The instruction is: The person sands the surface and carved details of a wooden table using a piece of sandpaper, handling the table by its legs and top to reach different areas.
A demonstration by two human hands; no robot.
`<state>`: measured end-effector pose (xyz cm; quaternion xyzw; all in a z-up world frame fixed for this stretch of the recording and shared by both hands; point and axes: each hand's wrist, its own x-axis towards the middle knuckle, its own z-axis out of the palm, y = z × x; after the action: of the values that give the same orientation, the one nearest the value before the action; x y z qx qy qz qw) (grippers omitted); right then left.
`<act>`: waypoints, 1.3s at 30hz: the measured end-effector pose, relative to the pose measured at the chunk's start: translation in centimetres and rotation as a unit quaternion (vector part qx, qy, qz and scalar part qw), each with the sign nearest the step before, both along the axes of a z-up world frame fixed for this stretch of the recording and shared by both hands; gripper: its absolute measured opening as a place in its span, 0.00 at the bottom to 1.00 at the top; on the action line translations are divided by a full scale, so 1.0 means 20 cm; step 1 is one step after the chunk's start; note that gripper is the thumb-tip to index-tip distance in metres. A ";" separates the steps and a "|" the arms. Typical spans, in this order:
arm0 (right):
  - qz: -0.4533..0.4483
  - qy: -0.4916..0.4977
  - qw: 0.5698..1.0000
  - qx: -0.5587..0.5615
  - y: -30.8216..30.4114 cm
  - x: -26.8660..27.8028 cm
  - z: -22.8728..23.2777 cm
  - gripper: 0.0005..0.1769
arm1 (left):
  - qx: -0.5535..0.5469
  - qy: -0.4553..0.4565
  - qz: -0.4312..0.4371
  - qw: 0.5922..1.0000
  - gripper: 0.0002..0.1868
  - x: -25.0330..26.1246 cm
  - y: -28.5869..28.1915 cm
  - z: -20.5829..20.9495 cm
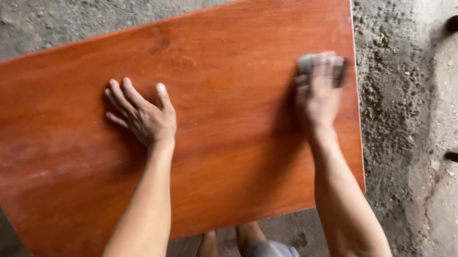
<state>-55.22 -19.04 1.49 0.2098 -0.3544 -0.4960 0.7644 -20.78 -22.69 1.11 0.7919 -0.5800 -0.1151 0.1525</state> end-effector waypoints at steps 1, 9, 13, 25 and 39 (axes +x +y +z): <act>0.043 -0.362 0.931 -0.014 -0.01 0.00 -0.06 0.23 | 0.007 -0.013 0.001 1.000 0.40 -0.01 0.02 0.01; 0.036 -0.826 0.224 0.516 -0.09 0.59 0.05 0.37 | 0.040 -0.031 0.009 0.999 0.41 -0.04 -0.04 0.04; 0.119 -0.933 0.339 0.004 -0.16 -0.01 0.05 0.32 | 0.032 -0.035 0.023 0.999 0.41 -0.04 -0.04 0.00; 0.153 -0.914 0.375 0.008 -0.20 0.12 0.00 0.32 | 0.047 -0.048 0.017 0.998 0.41 -0.04 -0.02 0.02; 0.132 -0.921 0.358 -0.075 -0.63 -0.21 -0.19 0.33 | 0.035 -0.058 0.010 0.998 0.40 -0.04 -0.02 0.02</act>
<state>-59.37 -31.58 -2.32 0.5214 -0.8406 0.1437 0.0280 -21.60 -23.12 1.52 0.8081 -0.5751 -0.0882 0.0919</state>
